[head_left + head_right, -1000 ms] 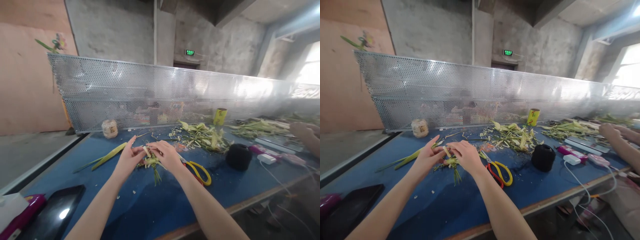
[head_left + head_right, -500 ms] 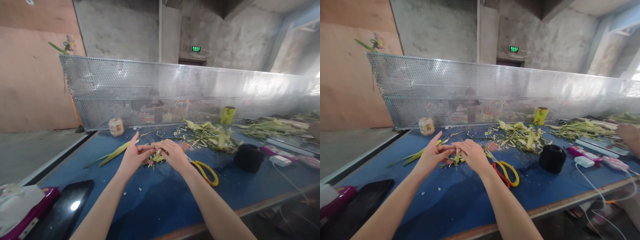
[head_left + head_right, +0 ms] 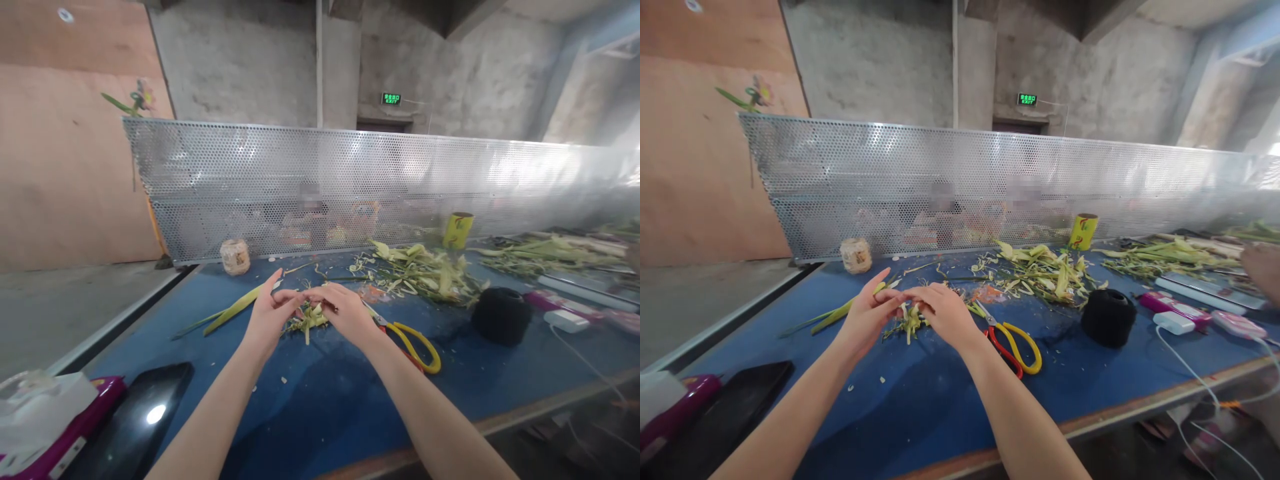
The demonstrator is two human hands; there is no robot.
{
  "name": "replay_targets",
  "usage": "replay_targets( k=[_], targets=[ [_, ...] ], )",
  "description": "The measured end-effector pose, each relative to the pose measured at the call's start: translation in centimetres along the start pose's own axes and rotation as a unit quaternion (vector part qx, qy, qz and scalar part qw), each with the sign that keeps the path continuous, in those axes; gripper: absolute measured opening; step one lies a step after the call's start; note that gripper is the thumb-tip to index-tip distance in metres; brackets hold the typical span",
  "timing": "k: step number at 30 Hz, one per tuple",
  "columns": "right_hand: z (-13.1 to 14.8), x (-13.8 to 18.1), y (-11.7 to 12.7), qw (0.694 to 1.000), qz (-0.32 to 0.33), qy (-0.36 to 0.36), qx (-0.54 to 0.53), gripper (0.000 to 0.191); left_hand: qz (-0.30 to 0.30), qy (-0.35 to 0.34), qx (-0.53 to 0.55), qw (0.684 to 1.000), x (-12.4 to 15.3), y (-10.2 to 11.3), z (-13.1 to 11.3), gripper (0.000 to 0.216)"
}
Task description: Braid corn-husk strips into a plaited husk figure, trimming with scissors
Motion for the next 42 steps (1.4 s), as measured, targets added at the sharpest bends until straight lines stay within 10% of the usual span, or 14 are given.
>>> replay_targets(
  k=[10, 25, 31, 42],
  targets=[
    [-3.5, 0.2, -2.5, 0.956, 0.045, -0.150, -0.249, 0.030, -0.033, 0.072, 0.096, 0.992, 0.0, 0.4, 2.2, 0.075],
    [-6.6, 1.6, -3.1, 0.863, 0.019, -0.351, -0.364, 0.030, 0.006, 0.045, -0.100, 0.994, -0.4, 0.7, 1.3, 0.068],
    [-6.6, 1.6, -3.2, 0.855, 0.005, -0.351, -0.381, 0.028, 0.033, -0.127, -0.386, 0.913, 0.4, -0.6, -1.9, 0.049],
    [-7.3, 1.8, -3.5, 0.839, -0.004, -0.363, -0.406, 0.031, 0.184, -0.161, -0.448, 0.860, 1.1, -2.9, -0.8, 0.064]
  ],
)
Point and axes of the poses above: each hand's wrist, its own x-axis away from the middle knuckle, its own y-axis out of the back of the hand, z = x × y, the point moved 9 cm from there along -x, towards the middle knuckle, and after that the axes turned 3 degrees about x, right-handed, at the moved point
